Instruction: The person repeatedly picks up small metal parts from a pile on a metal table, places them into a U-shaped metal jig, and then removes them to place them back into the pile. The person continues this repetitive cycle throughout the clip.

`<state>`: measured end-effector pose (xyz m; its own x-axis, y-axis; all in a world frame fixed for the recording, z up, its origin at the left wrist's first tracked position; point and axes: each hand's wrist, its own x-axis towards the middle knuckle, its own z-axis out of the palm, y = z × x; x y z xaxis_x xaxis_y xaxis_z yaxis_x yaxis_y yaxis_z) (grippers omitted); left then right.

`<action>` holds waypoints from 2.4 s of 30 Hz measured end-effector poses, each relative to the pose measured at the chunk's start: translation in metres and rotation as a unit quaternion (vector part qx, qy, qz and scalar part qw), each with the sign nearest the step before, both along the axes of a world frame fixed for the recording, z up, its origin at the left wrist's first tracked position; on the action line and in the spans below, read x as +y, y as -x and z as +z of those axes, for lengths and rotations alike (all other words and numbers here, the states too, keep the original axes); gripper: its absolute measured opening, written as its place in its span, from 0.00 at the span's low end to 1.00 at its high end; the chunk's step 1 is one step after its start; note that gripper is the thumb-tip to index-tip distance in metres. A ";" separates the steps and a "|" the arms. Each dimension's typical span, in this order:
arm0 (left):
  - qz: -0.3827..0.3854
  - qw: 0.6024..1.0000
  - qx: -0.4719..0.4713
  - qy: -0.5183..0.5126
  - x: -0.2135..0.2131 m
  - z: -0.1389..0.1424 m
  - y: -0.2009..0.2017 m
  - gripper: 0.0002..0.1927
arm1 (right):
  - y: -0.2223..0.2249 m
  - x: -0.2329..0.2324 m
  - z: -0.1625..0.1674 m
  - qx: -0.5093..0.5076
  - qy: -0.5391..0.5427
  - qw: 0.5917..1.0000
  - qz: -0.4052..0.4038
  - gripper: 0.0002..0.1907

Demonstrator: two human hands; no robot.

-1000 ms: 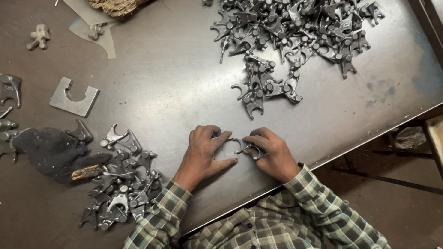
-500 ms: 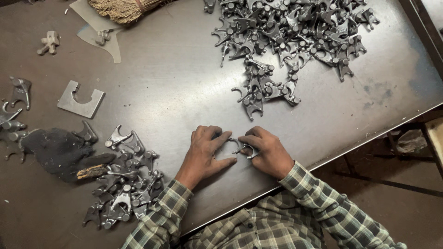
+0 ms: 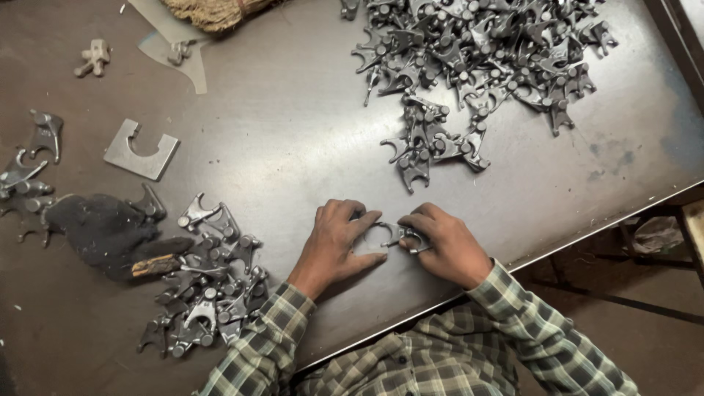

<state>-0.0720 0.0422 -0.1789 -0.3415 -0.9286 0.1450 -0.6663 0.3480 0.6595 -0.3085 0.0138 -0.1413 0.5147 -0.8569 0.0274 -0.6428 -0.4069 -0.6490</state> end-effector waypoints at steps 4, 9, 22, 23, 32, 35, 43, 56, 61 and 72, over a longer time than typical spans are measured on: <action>0.010 1.000 0.003 0.012 0.000 0.004 -0.003 0.36 | -0.013 0.002 -0.009 -0.058 0.032 0.998 -0.015 0.14; 0.011 1.000 -0.001 -0.002 0.008 0.009 -0.005 0.36 | -0.020 0.011 -0.017 -0.084 0.022 0.996 -0.033 0.15; -0.001 0.999 0.027 0.035 0.004 0.003 -0.001 0.35 | 0.002 -0.002 -0.019 0.018 -0.211 0.977 -0.016 0.19; -0.003 0.999 0.026 0.038 0.003 0.002 -0.003 0.34 | 0.007 -0.006 -0.022 -0.027 -0.233 0.972 -0.016 0.17; 0.026 1.000 0.017 0.002 -0.006 -0.010 -0.011 0.37 | 0.102 -0.050 -0.019 -0.542 -0.420 0.722 -0.093 0.16; 0.029 0.999 0.023 0.002 -0.007 -0.010 -0.007 0.37 | 0.094 -0.048 -0.029 -0.455 -0.344 0.816 -0.093 0.13; 0.035 0.999 0.019 -0.011 -0.005 0.001 0.001 0.35 | 0.015 -0.073 0.008 0.104 0.235 0.966 0.012 0.21; 0.032 0.999 0.016 -0.007 -0.005 -0.008 -0.009 0.36 | 0.024 -0.066 -0.009 0.056 0.149 0.987 0.007 0.19; 0.037 0.999 0.011 -0.019 -0.007 -0.015 -0.010 0.37 | 0.082 -0.064 -0.035 -0.373 -0.334 0.853 -0.151 0.17; 0.032 0.999 0.011 -0.009 -0.002 -0.014 0.000 0.36 | 0.057 -0.055 -0.014 0.155 0.189 0.967 0.068 0.28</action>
<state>-0.0720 0.0398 -0.1934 -0.2780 -0.9511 0.1345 -0.6725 0.2926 0.6798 -0.3656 -0.0414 -0.1556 0.6560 -0.7392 0.1523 -0.7063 -0.6724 -0.2213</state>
